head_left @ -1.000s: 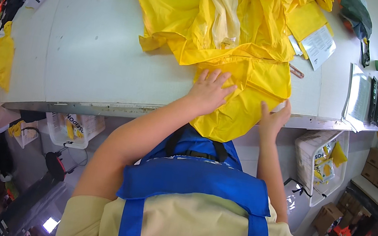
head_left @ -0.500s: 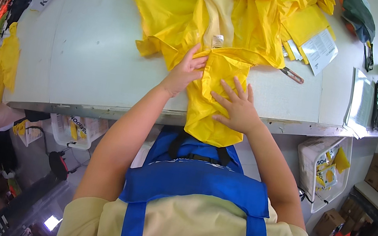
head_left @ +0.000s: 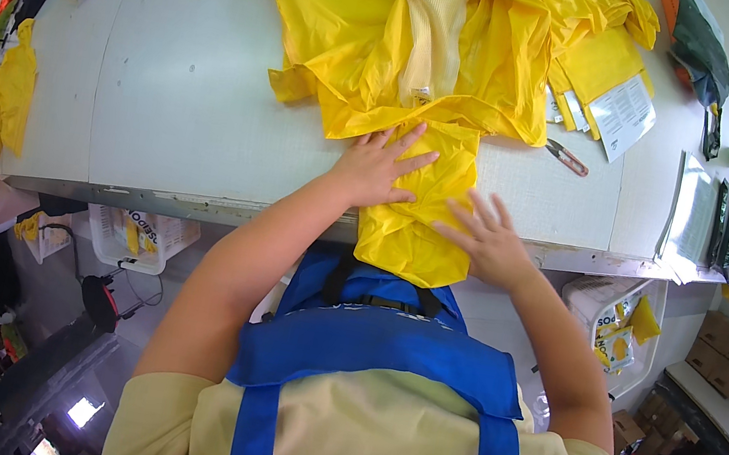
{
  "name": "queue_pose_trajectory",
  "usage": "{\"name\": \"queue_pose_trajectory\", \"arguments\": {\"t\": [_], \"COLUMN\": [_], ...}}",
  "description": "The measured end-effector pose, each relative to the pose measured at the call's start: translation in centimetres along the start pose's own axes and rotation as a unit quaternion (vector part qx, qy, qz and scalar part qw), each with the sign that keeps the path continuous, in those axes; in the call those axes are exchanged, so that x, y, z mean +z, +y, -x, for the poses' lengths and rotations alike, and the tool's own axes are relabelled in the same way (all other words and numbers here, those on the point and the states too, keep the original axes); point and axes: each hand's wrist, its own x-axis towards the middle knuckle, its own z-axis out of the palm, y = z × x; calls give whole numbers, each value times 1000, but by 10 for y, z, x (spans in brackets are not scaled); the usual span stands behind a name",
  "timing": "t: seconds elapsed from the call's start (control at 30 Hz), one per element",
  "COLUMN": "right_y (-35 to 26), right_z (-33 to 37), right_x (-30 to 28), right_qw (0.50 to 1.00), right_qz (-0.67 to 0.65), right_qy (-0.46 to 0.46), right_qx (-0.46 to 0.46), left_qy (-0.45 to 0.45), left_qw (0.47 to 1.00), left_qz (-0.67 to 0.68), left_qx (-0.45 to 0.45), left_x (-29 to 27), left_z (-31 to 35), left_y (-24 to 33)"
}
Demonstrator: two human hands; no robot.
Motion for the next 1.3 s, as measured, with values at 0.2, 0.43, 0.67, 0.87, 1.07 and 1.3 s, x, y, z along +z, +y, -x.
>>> {"name": "queue_pose_trajectory", "arguments": {"t": [0.2,0.43,0.67,0.87,1.07,1.3], "right_y": [13,5,8,-16,31,14], "right_z": [-64,-84,-80,-46,-75,-84], "right_x": [17,31,33,12,35,17], "right_qw": [886,890,883,976,984,987], "right_qz": [-292,-184,-211,-11,-123,-10], "right_qy": [34,64,99,205,46,136], "right_qx": [359,411,406,74,117,86], "left_qy": [9,327,82,21,179,173], "left_qw": [941,932,995,986,976,983], "left_qz": [333,154,-35,161,87,52], "left_qx": [-62,-8,-43,-26,-83,-36], "left_x": [2,-52,-18,5,-41,3], "left_z": [8,29,28,17,6,3], "left_y": [-21,34,72,26,42,33]}}
